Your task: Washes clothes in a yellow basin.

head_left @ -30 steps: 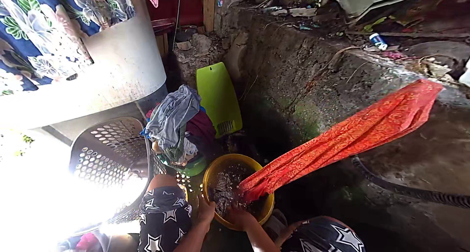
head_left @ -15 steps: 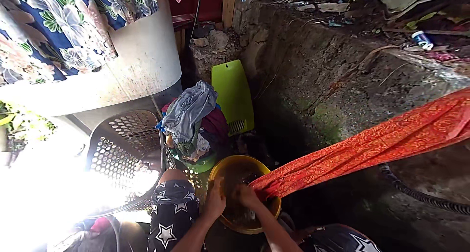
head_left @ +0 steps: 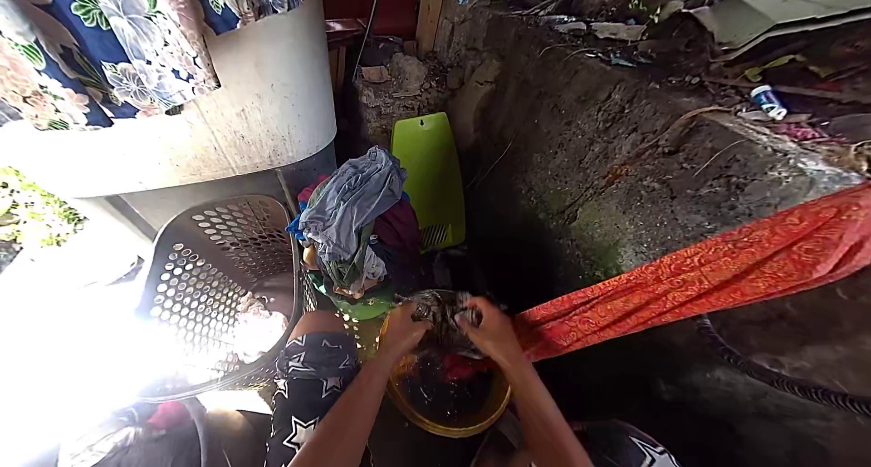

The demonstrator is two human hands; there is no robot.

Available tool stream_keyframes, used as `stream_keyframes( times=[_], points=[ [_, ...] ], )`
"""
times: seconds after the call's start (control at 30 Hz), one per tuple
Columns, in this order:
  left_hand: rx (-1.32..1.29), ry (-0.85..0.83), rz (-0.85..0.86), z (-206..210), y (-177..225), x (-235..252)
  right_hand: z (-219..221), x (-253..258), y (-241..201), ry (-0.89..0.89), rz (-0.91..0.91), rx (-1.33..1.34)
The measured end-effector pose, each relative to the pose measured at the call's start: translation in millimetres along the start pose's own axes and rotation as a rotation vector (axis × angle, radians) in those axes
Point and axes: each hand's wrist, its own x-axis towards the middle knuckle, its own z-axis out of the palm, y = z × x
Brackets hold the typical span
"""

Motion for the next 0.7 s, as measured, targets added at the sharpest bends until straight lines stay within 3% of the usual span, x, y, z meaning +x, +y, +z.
stream_keyframes(
  times=[0.1, 0.2, 0.3, 0.43, 0.5, 0.63, 0.7],
  points=[
    [0.232, -0.163, 0.011, -9, 6, 21, 52, 19, 41, -0.204, 0.163, -0.386],
    [0.579, -0.370, -0.159, -1, 7, 44, 84, 23, 65, -0.345, 0.168, -0.628],
    [0.662, -0.292, -0.260, 29, -4, 54, 80, 21, 38, -0.545, 0.305, -0.704],
    [0.693, -0.261, -0.176, 83, -52, 62, 75, 31, 27, -0.733, 0.367, -0.727],
    [0.723, -0.272, -0.134, 99, -70, 60, 94, 34, 47, -0.714, 0.349, -0.723],
    [0.668, -0.498, -0.353, 97, -76, 50, 137, 27, 85, -0.587, 0.334, -0.697],
    [0.525, -0.454, -0.420, 94, -88, 40, 147, 19, 94, -0.446, 0.355, -0.514]
  ],
)
